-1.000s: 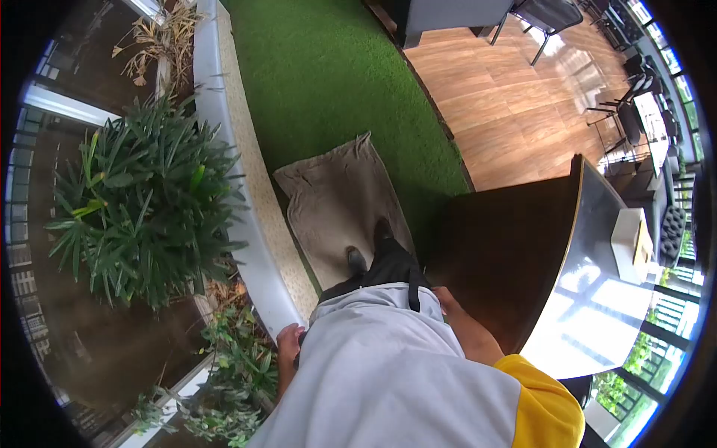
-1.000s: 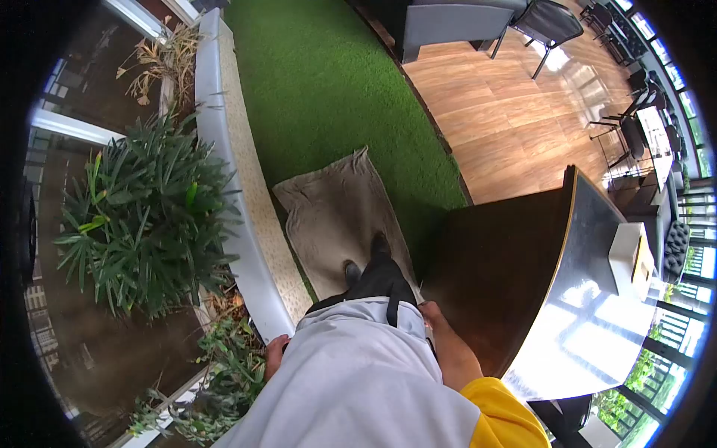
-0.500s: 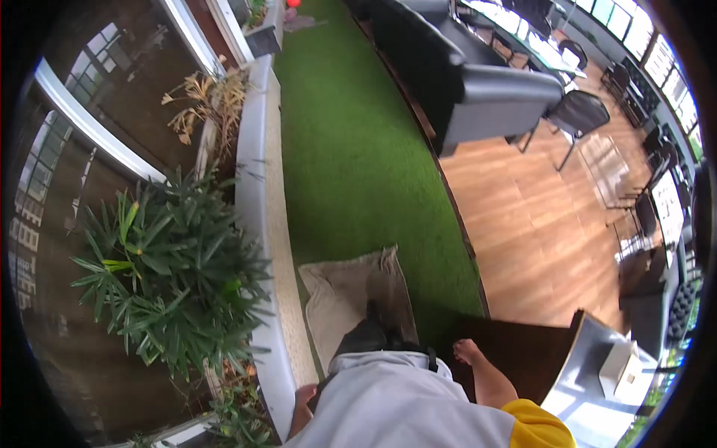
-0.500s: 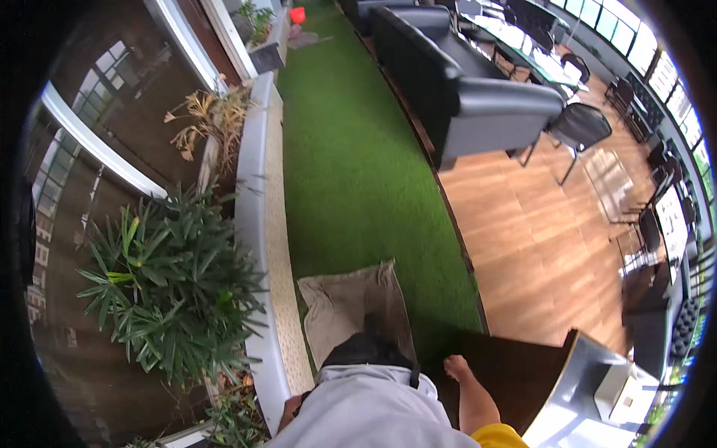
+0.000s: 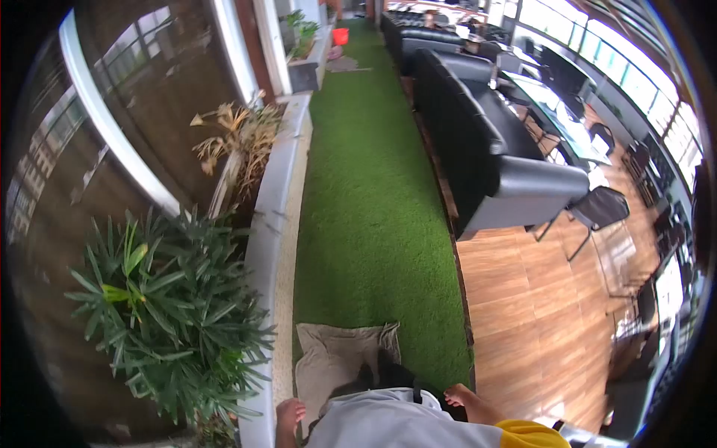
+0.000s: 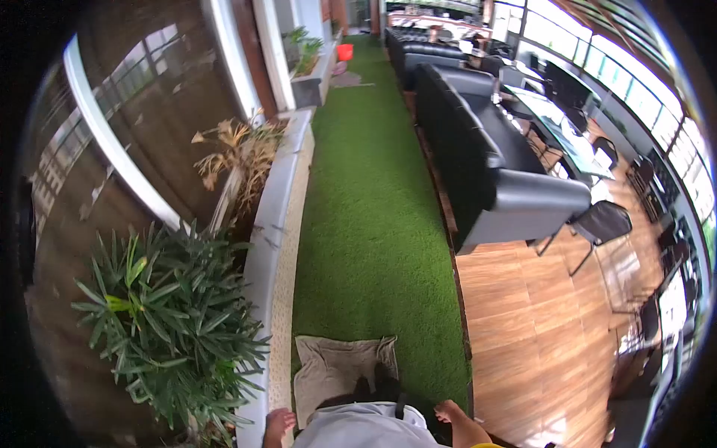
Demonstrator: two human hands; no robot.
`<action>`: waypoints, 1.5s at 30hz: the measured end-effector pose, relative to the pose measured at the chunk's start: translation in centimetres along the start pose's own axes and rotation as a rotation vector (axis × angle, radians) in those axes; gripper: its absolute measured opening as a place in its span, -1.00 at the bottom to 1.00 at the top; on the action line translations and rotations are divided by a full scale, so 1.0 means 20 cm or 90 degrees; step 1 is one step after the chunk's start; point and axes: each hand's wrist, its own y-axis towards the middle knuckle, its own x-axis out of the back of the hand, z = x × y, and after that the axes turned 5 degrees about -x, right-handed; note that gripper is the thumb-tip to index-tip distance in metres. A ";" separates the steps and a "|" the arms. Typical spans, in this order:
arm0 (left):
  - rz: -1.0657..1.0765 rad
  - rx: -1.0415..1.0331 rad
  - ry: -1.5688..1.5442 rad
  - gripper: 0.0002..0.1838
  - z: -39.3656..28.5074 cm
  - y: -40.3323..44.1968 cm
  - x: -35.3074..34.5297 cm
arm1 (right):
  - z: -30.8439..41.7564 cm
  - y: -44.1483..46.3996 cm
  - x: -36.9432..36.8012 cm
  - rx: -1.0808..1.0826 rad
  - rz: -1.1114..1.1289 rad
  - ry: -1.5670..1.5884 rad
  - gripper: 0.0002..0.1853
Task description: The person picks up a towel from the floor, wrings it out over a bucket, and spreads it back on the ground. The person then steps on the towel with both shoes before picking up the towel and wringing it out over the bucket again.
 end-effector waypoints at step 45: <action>-0.346 0.179 -0.280 -0.82 0.56 -0.35 0.09 | 2.95 0.25 -0.56 -0.077 0.202 -0.458 -0.85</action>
